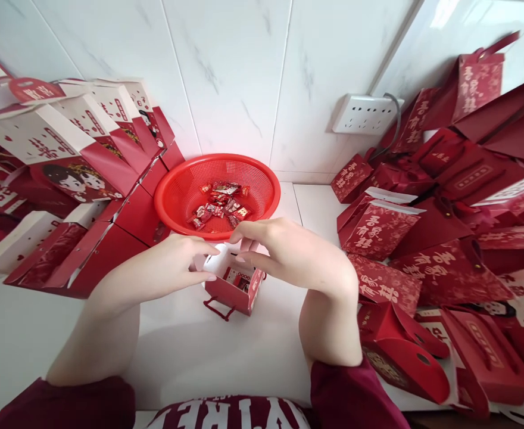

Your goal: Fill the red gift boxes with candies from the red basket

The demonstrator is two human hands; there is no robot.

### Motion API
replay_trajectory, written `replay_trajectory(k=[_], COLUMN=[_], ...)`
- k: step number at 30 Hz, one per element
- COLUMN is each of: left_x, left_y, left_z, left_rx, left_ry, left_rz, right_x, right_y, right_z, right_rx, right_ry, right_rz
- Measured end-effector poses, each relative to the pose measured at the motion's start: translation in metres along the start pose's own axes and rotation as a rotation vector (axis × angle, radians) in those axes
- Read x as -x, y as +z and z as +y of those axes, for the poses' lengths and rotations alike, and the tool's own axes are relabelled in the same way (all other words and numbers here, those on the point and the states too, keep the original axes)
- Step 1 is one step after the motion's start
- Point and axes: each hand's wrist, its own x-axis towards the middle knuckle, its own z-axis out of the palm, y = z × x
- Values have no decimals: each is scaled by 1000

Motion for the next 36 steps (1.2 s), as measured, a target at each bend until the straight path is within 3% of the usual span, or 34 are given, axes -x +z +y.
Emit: replay_trajectory(k=[5,12,15,21,26,32,36], left_x=[1,0,-3,-5,-7,-11,-13], left_y=[-1,-1,2,0,-1,6,8], left_z=[8,16,15,13,15,12,13], left_rx=[36,6,29,25,-24,-22,-26], left_ry=[-10,60,101,130,184,189,193], left_rz=[-5,-42,-71,-90,-138,-134,-104], right_x=[20,24,18,28,32,18,15], right_y=[-8,11,20,9,6,11,10], right_z=[-7,6,13,12,18,17,18], right_rx=[58,116,84,65,104,19,36], right_ry=[50,193,188,176,231,186,162], right_rz=[118,-98,-141,6,-169,-242,-222])
